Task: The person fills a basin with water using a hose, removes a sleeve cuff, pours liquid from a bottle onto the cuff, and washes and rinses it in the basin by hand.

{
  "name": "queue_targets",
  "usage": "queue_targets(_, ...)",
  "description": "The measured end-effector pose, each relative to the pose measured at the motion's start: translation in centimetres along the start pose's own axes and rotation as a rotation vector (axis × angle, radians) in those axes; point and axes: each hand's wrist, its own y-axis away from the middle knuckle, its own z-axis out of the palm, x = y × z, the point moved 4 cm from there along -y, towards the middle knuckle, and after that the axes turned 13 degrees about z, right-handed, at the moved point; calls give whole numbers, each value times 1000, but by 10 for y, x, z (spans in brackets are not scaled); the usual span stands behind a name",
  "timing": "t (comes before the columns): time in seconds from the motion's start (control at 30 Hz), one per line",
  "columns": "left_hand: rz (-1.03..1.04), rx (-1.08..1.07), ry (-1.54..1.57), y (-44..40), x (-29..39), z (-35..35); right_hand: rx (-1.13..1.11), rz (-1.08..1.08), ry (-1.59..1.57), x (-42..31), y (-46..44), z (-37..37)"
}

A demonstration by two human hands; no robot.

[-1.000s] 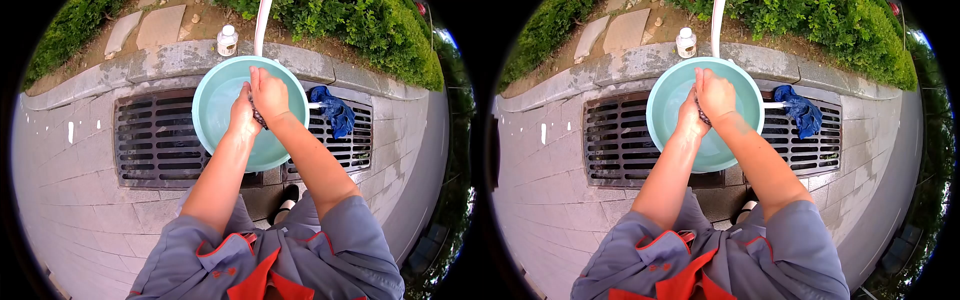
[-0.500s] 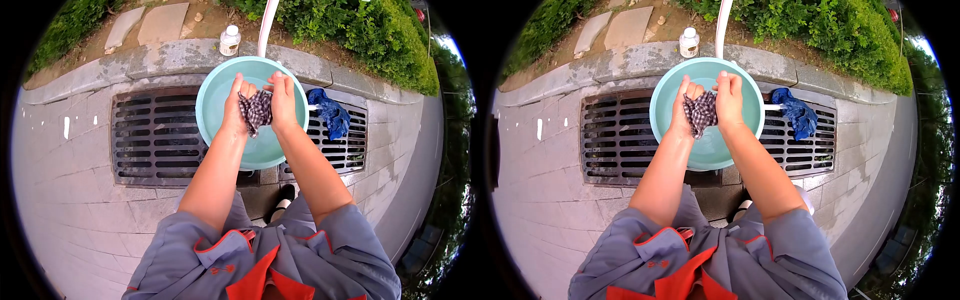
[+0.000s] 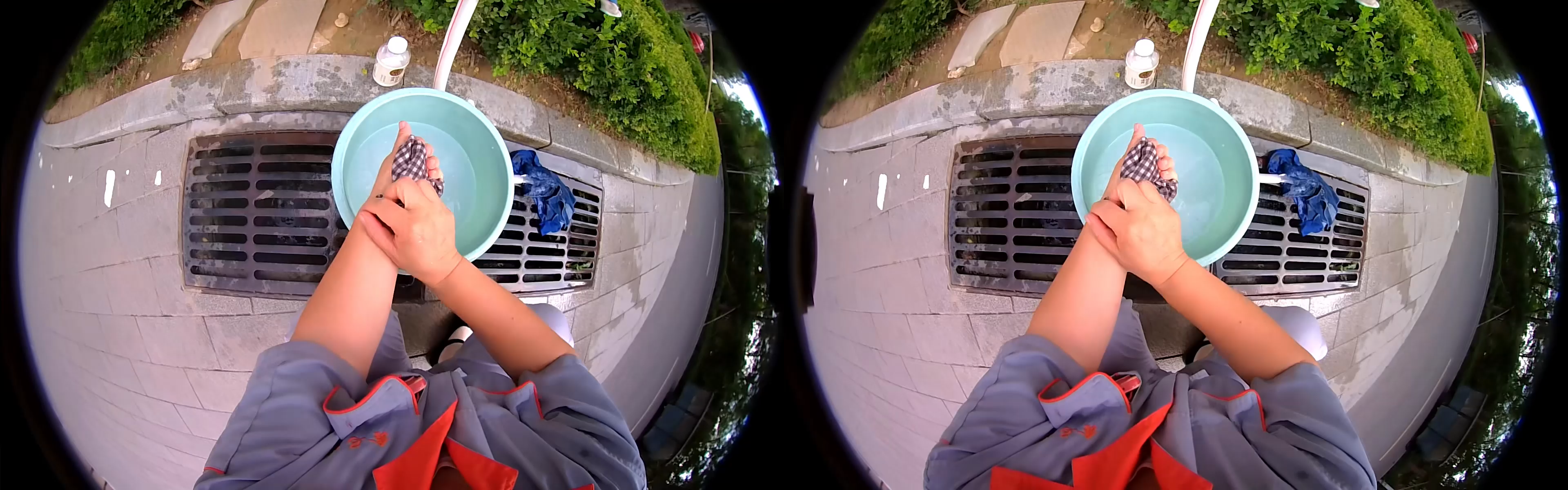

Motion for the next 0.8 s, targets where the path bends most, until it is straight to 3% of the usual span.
queue_targets(0.1, 133, -138, -43, -20, -6, -31, -18, 310, 45, 48, -49, 12)
queue_targets(0.13, 118, 375, -115, 6, -2, 29, -19, 393, 64, 61, -65, 9)
queue_targets(0.2, 85, 336, -110, 14, -2, 44, -13, 557, 111, 80, -87, -2)
queue_targets(0.23, 75, 300, -143, 20, 1, 46, 61, 399, 101, 66, -76, -1)
queue_targets(0.3, 44, -344, 155, -16, -18, -23, 187, 71, 77, 28, -41, 9)
queue_targets(0.33, -39, -498, 130, -15, -7, -13, 149, 113, 74, 31, -43, 12)
queue_targets(0.43, 123, 43, -1, -1, -15, -16, 41, 274, 58, 46, -44, 17)
queue_targets(0.47, 73, 369, -185, 7, -11, 16, -16, 435, 149, 65, -68, 8)
queue_targets(0.5, 81, 285, -109, 7, -11, 26, 3, 447, 173, 71, -75, 5)
queue_targets(0.57, 56, 312, -122, 15, -12, 38, 40, 479, 230, 80, -80, -1)
queue_targets(0.63, 81, -470, 290, -9, -27, -20, 186, 185, 83, 29, -43, 4)
queue_targets(0.67, -1, -492, 221, -16, -15, -19, 161, 243, 86, 35, -45, 6)
queue_targets(0.77, 94, 220, -362, 5, -10, -14, 79, 450, 79, 78, -53, 12)
queue_targets(0.8, 76, 373, -313, 3, -9, 5, 59, 503, 77, 96, -63, 12)
